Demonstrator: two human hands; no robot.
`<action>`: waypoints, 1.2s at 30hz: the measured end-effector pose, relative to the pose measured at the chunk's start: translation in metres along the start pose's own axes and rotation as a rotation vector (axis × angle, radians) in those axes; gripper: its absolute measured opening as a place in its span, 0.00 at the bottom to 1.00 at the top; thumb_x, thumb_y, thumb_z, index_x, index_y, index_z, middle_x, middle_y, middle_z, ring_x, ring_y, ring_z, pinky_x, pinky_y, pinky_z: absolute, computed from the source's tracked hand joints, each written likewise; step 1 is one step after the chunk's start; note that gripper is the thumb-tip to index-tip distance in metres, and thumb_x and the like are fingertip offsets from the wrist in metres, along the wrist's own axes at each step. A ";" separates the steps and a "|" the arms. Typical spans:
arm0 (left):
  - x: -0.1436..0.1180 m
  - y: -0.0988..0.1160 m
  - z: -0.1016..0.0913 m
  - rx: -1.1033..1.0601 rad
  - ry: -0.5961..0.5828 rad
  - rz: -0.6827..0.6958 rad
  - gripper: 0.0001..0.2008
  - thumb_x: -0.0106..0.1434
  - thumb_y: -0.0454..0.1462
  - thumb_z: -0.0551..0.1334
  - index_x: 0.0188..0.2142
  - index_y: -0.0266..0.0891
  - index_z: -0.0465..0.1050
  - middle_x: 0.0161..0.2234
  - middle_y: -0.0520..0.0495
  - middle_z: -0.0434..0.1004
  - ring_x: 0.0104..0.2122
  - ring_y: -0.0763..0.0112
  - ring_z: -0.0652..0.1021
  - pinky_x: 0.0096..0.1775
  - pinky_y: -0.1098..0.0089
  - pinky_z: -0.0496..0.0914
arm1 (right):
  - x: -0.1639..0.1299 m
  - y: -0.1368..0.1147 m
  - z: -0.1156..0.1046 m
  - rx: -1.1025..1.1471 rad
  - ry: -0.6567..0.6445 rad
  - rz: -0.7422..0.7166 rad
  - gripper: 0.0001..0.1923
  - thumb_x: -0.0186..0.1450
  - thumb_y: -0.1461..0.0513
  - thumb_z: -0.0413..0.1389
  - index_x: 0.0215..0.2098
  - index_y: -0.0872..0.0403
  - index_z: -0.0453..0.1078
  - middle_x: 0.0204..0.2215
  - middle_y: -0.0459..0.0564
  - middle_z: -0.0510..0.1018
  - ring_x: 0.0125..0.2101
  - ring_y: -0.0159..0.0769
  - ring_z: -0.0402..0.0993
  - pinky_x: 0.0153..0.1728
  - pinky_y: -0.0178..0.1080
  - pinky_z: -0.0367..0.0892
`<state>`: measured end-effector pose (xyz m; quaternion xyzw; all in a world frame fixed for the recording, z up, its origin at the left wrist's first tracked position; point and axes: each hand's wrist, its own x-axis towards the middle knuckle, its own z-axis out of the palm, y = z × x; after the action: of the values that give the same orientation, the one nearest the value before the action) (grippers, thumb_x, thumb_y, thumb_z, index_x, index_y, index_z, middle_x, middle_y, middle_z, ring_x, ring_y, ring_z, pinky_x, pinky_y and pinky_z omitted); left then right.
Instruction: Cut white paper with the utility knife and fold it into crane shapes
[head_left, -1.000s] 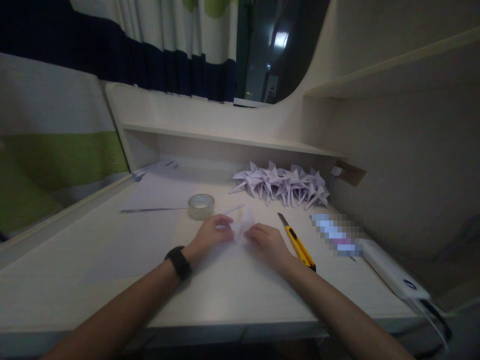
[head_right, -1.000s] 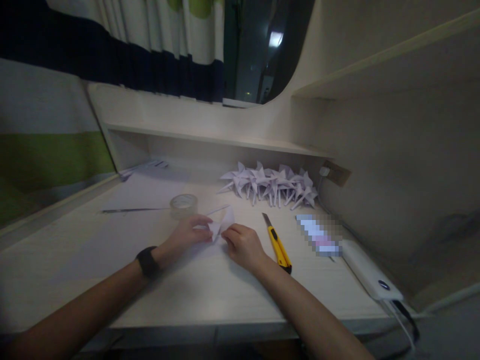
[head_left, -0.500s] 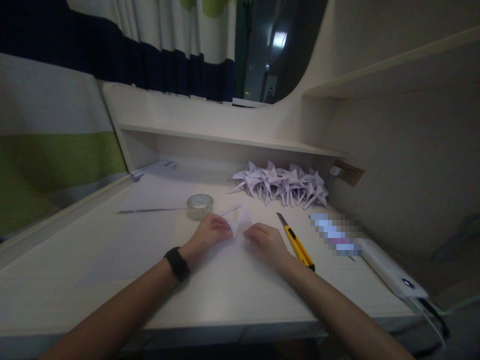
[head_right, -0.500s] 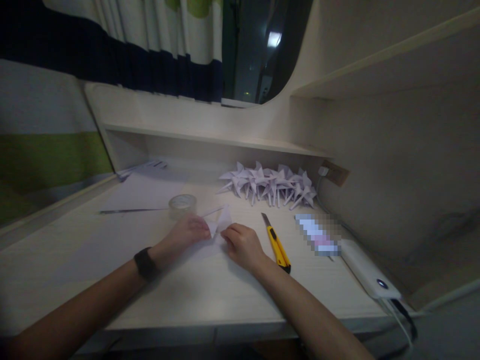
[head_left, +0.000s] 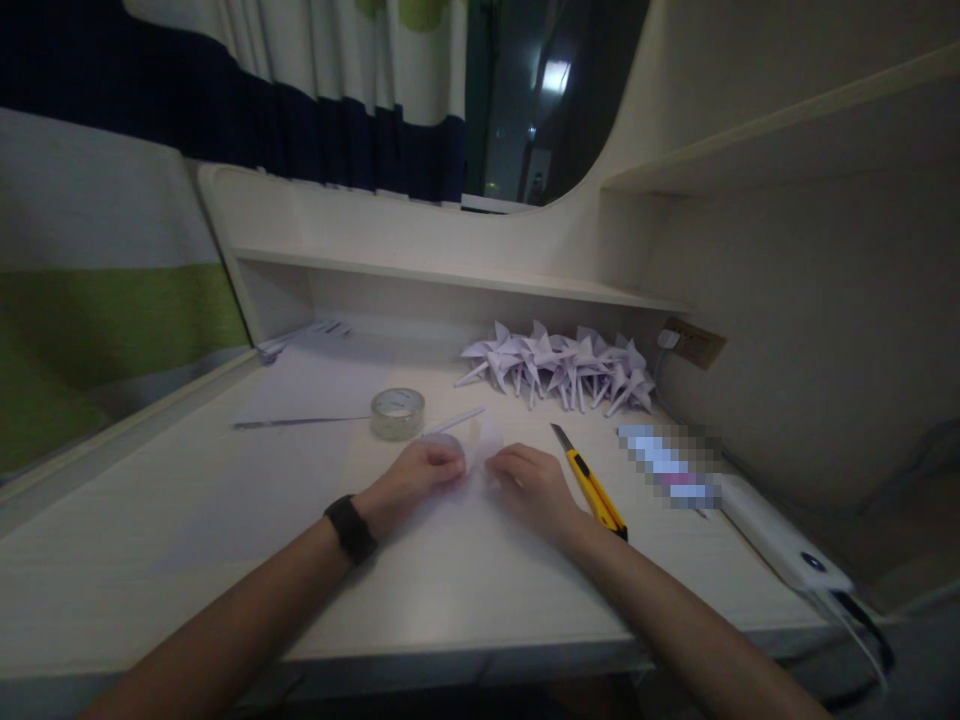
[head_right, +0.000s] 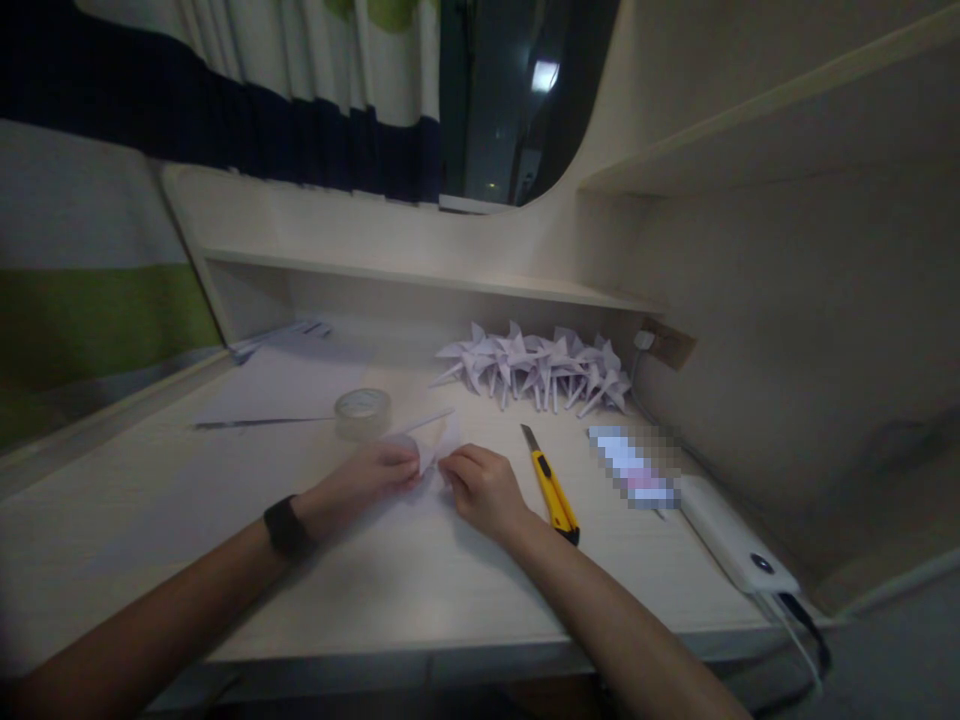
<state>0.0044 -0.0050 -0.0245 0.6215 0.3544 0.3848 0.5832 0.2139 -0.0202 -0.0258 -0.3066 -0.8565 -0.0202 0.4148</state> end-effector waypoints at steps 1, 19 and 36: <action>0.000 -0.001 0.000 -0.053 -0.008 -0.015 0.15 0.54 0.43 0.66 0.20 0.35 0.66 0.20 0.52 0.62 0.22 0.75 0.64 0.25 0.72 0.55 | 0.000 -0.001 0.000 0.016 0.017 0.007 0.10 0.61 0.70 0.52 0.36 0.54 0.73 0.32 0.51 0.77 0.31 0.35 0.73 0.33 0.35 0.68; -0.001 0.013 0.013 0.022 0.107 -0.028 0.16 0.55 0.47 0.64 0.26 0.36 0.66 0.24 0.52 0.68 0.23 0.75 0.68 0.26 0.73 0.61 | -0.002 -0.003 0.001 0.049 0.099 0.047 0.10 0.61 0.69 0.53 0.35 0.53 0.75 0.29 0.49 0.78 0.28 0.33 0.74 0.30 0.34 0.68; 0.000 0.006 0.015 0.034 0.030 -0.036 0.18 0.55 0.50 0.63 0.26 0.36 0.67 0.21 0.53 0.68 0.20 0.76 0.68 0.23 0.74 0.60 | -0.002 -0.005 0.006 0.017 0.132 0.032 0.05 0.63 0.65 0.55 0.37 0.53 0.73 0.29 0.50 0.79 0.29 0.35 0.76 0.31 0.36 0.69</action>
<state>0.0173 -0.0125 -0.0192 0.6191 0.3807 0.3772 0.5740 0.2080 -0.0235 -0.0305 -0.3146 -0.8225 -0.0263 0.4731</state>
